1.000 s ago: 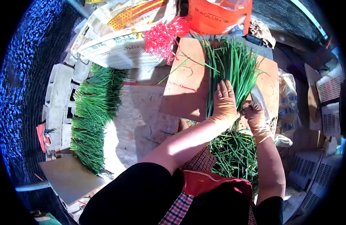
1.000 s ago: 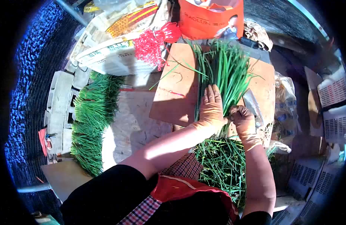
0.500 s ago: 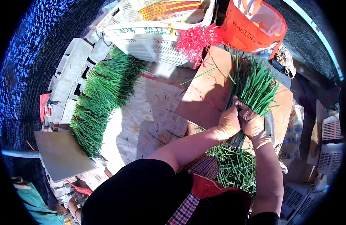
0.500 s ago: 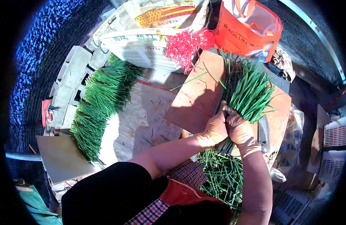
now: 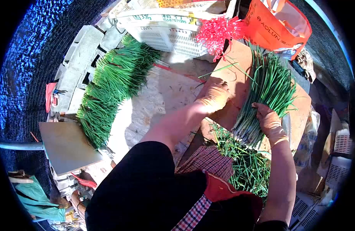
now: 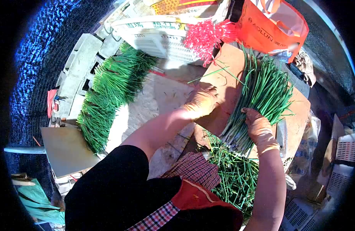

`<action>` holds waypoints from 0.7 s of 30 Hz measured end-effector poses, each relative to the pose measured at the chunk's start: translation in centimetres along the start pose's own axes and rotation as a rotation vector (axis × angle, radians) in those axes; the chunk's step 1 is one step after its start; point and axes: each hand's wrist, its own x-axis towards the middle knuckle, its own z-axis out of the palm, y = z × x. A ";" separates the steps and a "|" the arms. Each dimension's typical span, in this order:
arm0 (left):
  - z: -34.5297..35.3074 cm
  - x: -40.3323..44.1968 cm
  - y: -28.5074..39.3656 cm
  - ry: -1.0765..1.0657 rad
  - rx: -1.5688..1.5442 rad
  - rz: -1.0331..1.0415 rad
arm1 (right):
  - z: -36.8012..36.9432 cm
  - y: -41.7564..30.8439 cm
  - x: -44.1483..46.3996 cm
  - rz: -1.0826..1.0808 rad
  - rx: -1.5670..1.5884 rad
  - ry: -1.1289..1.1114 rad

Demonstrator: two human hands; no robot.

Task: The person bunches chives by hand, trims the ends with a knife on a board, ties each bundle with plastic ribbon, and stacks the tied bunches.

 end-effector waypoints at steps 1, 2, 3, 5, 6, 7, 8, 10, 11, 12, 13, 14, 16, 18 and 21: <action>-0.4 0.0 -0.1 -0.082 0.119 0.129 | 0.3 0.5 0.2 -0.017 0.029 0.006; -0.5 0.2 0.4 -0.083 0.176 0.094 | 0.3 1.1 -0.1 -0.011 0.027 0.005; -0.8 0.4 0.4 -0.081 0.172 0.100 | -0.2 -0.3 -0.5 0.018 -0.040 0.016; -1.6 0.6 0.5 -0.054 0.078 0.135 | -0.6 -1.3 -0.8 0.059 -0.108 0.029; -1.9 1.0 1.5 -0.065 0.186 0.102 | -0.6 -1.3 -0.8 0.034 -0.134 0.050; -2.9 1.3 2.2 -0.068 0.180 0.112 | -0.8 -2.4 -0.9 0.007 -0.160 0.069; -4.2 1.9 2.7 -0.243 -0.086 -0.012 | -1.2 -3.7 -0.9 0.187 0.095 0.012; -9.7 2.0 4.3 -0.536 -0.513 -0.269 | -1.4 -3.7 -1.0 0.108 -0.011 0.037; -9.7 2.2 4.9 -0.444 -0.431 0.051 | -1.3 -3.7 -0.9 0.022 -0.116 0.059; -7.9 2.9 5.8 -0.421 -0.399 0.095 | -0.9 -3.2 -0.9 -0.010 0.093 0.054; -7.6 2.2 6.2 -0.397 -0.705 -0.150 | -0.3 -4.1 -1.1 -0.023 0.413 0.031; -7.3 1.5 6.6 -0.298 -1.020 -0.388 | 0.0 -4.1 -1.1 -0.006 0.334 0.057; -3.7 1.0 5.4 -0.246 -1.352 -0.184 | 1.6 -2.9 -1.0 -0.014 0.359 0.168; -0.7 0.3 4.9 -0.257 -1.783 -0.261 | 1.8 -3.3 -0.9 0.002 0.366 0.184; -4.7 -2.3 5.1 -0.140 -1.646 -0.327 | 1.4 -4.4 -0.6 0.022 0.428 0.163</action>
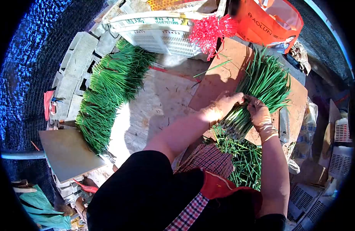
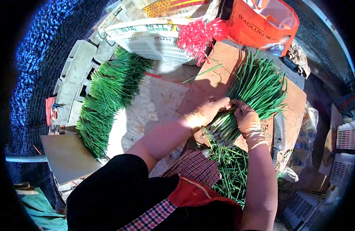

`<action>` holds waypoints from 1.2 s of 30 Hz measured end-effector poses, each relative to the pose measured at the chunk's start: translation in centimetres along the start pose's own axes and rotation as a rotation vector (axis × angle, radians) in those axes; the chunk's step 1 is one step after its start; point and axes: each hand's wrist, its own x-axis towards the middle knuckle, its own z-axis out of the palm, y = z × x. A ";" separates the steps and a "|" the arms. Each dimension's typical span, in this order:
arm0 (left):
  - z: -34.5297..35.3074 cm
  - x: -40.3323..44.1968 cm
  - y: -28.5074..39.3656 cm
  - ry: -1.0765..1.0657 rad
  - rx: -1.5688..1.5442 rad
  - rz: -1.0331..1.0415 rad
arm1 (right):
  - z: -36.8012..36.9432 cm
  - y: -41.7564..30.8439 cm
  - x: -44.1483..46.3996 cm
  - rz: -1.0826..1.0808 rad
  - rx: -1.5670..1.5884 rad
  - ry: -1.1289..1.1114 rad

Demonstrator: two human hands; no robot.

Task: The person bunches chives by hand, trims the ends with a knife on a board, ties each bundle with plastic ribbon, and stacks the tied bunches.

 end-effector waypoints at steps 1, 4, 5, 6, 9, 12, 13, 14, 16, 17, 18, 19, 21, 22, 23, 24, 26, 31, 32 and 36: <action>-0.4 -0.1 -1.1 -0.063 0.046 0.213 | 0.2 1.5 0.4 -0.021 0.066 0.025; 0.4 0.8 -3.7 -0.034 -0.317 0.342 | 0.1 1.4 0.3 -0.031 0.079 0.037; 0.0 1.6 -4.8 -0.001 -0.034 0.510 | 0.1 0.7 0.2 -0.027 0.027 0.018; 0.3 2.2 -5.7 0.037 0.011 0.457 | 0.3 0.8 0.4 -0.030 0.029 0.014; 1.0 0.2 -2.2 0.185 0.133 0.310 | 0.3 -0.2 0.3 0.065 0.085 0.017; 0.5 1.3 -3.8 0.235 0.471 0.527 | 0.1 -0.5 0.4 0.046 -0.004 0.000; 0.8 1.4 -3.9 0.246 0.353 0.497 | 0.4 0.6 0.6 0.059 0.060 0.015; 0.7 1.5 -3.9 0.246 0.353 0.497 | 0.3 1.1 0.8 0.058 0.060 0.015; 0.5 1.0 -2.9 0.128 0.349 0.438 | 0.4 1.2 0.8 0.031 -0.006 0.024; 0.6 1.6 -3.5 0.148 0.350 0.472 | 0.5 1.2 0.8 0.030 -0.006 0.023; 0.7 1.6 -3.3 0.150 0.350 0.474 | 0.5 0.9 0.6 0.033 -0.003 0.044; 0.9 1.7 -3.1 0.039 -0.038 0.342 | 0.5 0.7 0.6 0.034 0.000 0.066; 0.1 1.7 -2.7 -0.117 -0.325 0.135 | 0.6 0.9 0.7 0.015 0.018 0.068; 0.0 1.9 -3.0 -0.118 -0.325 0.134 | 0.6 1.0 0.7 0.001 0.035 0.068; -0.1 2.2 -3.4 -0.119 -0.328 0.176 | 0.2 1.0 0.7 0.080 -0.068 0.044; 0.0 2.6 -3.7 -0.121 -0.329 0.219 | 0.3 1.7 0.9 0.080 -0.068 0.047; 1.1 2.5 -3.7 -0.026 -0.313 0.255 | 0.8 3.6 1.4 -0.006 0.134 0.054; 1.8 2.4 -3.9 0.222 -0.092 0.611 | 0.8 1.9 0.9 0.049 0.026 0.098; 1.8 2.5 -4.1 0.254 -0.057 0.693 | 0.8 2.6 1.1 0.036 0.054 0.106; 2.3 2.0 -4.1 0.388 0.094 0.842 | 1.0 3.6 1.4 0.017 0.112 0.121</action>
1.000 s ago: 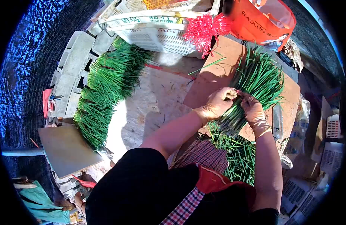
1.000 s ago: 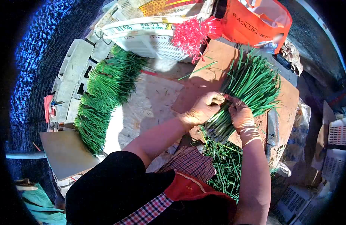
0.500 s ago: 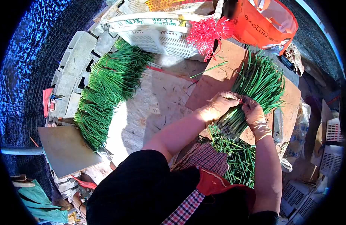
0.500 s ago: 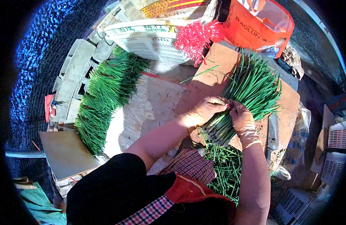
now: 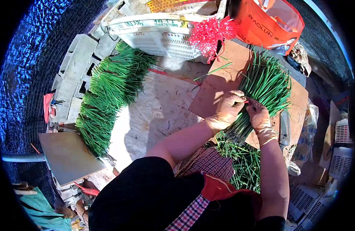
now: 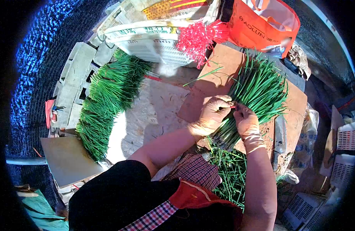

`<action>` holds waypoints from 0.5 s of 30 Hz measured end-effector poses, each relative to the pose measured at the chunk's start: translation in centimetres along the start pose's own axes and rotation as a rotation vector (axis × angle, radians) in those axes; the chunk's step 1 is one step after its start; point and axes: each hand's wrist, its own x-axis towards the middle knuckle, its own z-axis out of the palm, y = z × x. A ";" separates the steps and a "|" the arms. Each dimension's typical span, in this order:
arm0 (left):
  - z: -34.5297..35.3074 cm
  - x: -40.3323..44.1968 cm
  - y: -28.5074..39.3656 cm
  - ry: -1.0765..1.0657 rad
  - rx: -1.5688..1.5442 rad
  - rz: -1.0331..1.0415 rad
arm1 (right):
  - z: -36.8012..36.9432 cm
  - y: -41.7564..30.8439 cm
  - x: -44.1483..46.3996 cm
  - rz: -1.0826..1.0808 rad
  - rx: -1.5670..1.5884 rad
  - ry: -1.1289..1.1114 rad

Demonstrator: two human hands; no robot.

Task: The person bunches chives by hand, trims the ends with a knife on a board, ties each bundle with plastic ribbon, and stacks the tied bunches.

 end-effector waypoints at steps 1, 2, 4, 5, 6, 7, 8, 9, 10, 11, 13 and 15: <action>-0.2 -0.1 0.1 -0.017 0.081 0.026 | 0.0 -0.6 -0.2 0.011 0.014 -0.009; -0.1 -0.1 0.2 -0.018 0.080 0.026 | 0.0 -0.5 -0.2 0.012 0.015 -0.008; 0.1 0.1 0.4 0.036 0.013 0.016 | 0.1 -0.8 -0.3 -0.076 0.010 -0.013; 0.2 0.1 0.5 0.050 0.055 0.045 | -0.1 -0.9 -0.4 -0.073 -0.035 -0.016; 0.2 0.2 0.7 0.049 0.054 0.045 | -0.1 -0.3 -0.2 -0.073 -0.035 -0.015; 0.2 0.2 0.9 0.031 0.088 0.035 | -0.1 0.5 0.2 -0.090 -0.031 -0.028; 0.2 0.2 1.1 0.012 0.122 0.026 | -0.2 1.2 0.4 -0.107 -0.027 -0.040; 0.3 0.2 1.0 0.012 0.122 0.026 | -0.2 1.0 0.4 -0.077 -0.006 -0.047; 0.3 0.2 0.9 -0.012 0.117 0.031 | -0.2 0.8 0.4 -0.077 -0.005 -0.048; 0.3 0.1 0.7 -0.034 0.112 0.034 | -0.2 0.6 0.4 -0.067 0.034 -0.060; 0.1 0.1 1.4 -0.075 0.178 0.012 | 0.0 0.4 0.6 -0.026 0.010 -0.061; -0.2 0.2 2.2 -0.148 0.342 -0.014 | 0.0 -0.1 0.3 0.006 0.146 -0.073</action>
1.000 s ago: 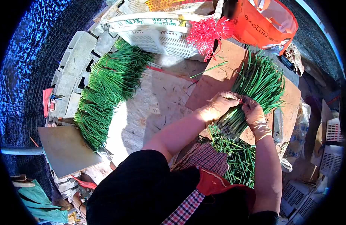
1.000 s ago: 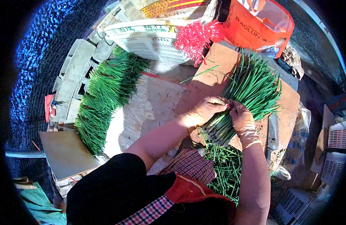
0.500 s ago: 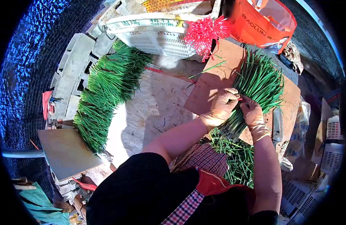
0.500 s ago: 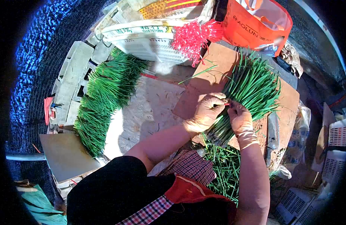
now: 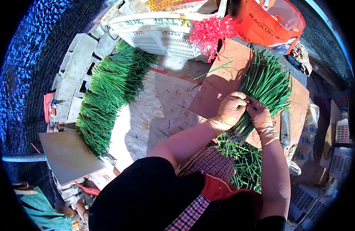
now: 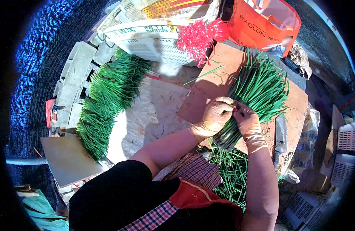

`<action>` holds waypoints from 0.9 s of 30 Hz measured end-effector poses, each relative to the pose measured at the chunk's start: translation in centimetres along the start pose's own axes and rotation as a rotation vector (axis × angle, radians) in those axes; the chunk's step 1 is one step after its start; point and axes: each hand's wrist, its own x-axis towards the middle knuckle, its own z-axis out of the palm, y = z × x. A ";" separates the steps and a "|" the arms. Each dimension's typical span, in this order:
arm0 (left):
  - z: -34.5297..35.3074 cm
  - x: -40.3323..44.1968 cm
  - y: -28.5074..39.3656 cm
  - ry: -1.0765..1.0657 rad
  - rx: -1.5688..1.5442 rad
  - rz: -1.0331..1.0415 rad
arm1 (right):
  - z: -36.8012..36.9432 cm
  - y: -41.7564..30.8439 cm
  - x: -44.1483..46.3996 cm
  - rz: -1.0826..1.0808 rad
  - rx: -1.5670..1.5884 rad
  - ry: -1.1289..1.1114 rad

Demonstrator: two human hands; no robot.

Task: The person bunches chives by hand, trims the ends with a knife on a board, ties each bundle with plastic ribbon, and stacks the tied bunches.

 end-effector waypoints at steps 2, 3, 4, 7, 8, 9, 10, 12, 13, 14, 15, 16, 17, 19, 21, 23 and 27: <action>0.0 -0.1 -0.2 -0.029 -0.011 -0.020 | 0.4 -2.2 -1.0 0.076 0.110 0.037; 0.0 -0.1 -0.3 -0.059 -0.021 -0.041 | 0.5 -2.0 -1.0 0.075 0.110 0.037; 0.0 -0.1 -0.3 -0.090 -0.030 -0.062 | 0.6 -1.6 -1.0 0.029 0.110 0.061; -0.4 0.5 -0.7 -0.272 0.106 -0.099 | 1.0 -1.4 -1.0 0.026 0.081 0.100; -0.2 0.6 -1.2 -0.257 0.084 -0.052 | 1.1 -0.7 -0.8 -0.023 0.125 0.111; 0.0 0.7 -1.3 -0.256 0.086 -0.052 | 1.2 -0.2 -0.5 -0.071 0.168 0.122; 0.2 0.8 -1.5 -0.260 0.086 -0.089 | 1.4 0.3 -0.2 -0.070 0.262 0.148; 0.3 0.8 -1.5 -0.264 0.081 -0.140 | 1.1 0.4 0.0 -0.014 0.338 0.145; 0.4 0.7 -1.6 -0.265 0.080 -0.140 | 0.9 0.2 -0.1 0.043 0.412 0.144; 0.6 0.6 -1.6 -0.236 0.058 -0.170 | 0.8 -0.1 -0.5 -0.025 0.346 0.172; 0.7 0.5 -1.7 -0.207 0.036 -0.200 | 0.4 -0.2 -0.7 -0.023 0.346 0.174; 0.7 0.6 -2.1 -0.207 0.024 -0.173 | -0.1 -0.3 -0.9 0.086 0.403 0.191; 0.8 1.1 -2.5 -0.297 -0.081 -0.361 | -0.5 -0.5 -1.1 0.196 0.460 0.209; -0.5 2.7 -0.4 -0.279 -0.036 -0.466 | -0.6 -1.3 -1.6 0.142 0.596 0.217; -2.3 5.4 2.5 -0.513 -0.072 -0.653 | -0.5 -2.3 -1.4 0.045 0.601 0.220; -0.1 4.8 2.9 -0.507 0.235 -0.555 | -0.2 -3.6 -1.4 0.002 0.563 0.198; 1.9 2.7 3.2 -0.514 0.685 -0.545 | -1.7 -6.3 -1.2 0.059 0.302 -0.081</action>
